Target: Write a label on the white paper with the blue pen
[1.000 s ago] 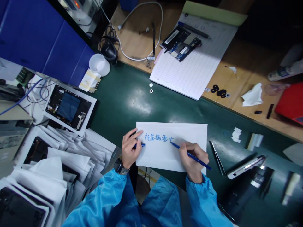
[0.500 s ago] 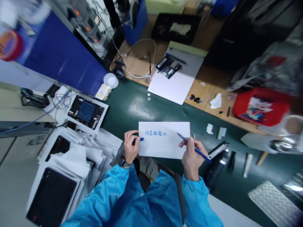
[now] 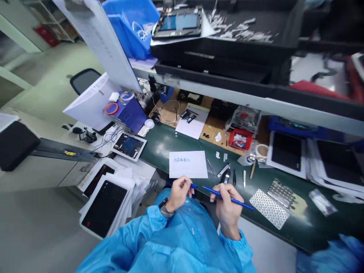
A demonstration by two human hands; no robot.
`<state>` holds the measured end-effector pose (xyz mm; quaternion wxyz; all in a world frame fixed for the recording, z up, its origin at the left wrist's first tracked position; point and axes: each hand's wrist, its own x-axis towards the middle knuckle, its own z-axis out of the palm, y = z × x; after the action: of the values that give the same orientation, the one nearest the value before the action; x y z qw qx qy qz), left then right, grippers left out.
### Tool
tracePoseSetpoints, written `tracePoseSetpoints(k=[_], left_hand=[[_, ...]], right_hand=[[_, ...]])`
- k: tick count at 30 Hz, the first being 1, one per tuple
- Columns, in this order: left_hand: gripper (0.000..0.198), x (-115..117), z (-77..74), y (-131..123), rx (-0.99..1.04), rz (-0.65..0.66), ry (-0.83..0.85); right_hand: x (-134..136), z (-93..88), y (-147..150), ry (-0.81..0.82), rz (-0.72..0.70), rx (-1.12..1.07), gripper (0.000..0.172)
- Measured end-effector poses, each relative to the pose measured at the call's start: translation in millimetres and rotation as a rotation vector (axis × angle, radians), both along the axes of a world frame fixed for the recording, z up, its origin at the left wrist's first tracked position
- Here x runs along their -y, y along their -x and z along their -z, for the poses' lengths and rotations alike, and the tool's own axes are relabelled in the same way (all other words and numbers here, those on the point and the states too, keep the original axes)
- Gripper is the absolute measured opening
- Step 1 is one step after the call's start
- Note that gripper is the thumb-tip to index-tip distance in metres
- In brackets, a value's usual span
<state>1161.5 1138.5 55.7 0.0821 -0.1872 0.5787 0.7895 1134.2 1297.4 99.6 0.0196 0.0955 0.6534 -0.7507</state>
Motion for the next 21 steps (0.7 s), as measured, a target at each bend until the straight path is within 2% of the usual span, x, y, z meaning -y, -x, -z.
tracePoseSetpoints(k=[10, 17, 21], left_hand=[[0.052, -22.5, -23.3, 12.1, -0.135, 0.003, -0.030], [0.048, -46.2, -27.1, 9.3, -0.144, 0.068, -0.017], [0.044, -62.0, -26.1, 10.1, -0.135, 0.163, -0.041]], right_hand=[[-23.7, -6.5, -8.1, -0.030, 0.035, -0.082, 0.031], [-33.8, -15.9, -9.5, -0.139, 0.033, -0.072, 0.036], [-38.7, -7.2, -3.9, -0.126, 0.017, -0.170, 0.039]])
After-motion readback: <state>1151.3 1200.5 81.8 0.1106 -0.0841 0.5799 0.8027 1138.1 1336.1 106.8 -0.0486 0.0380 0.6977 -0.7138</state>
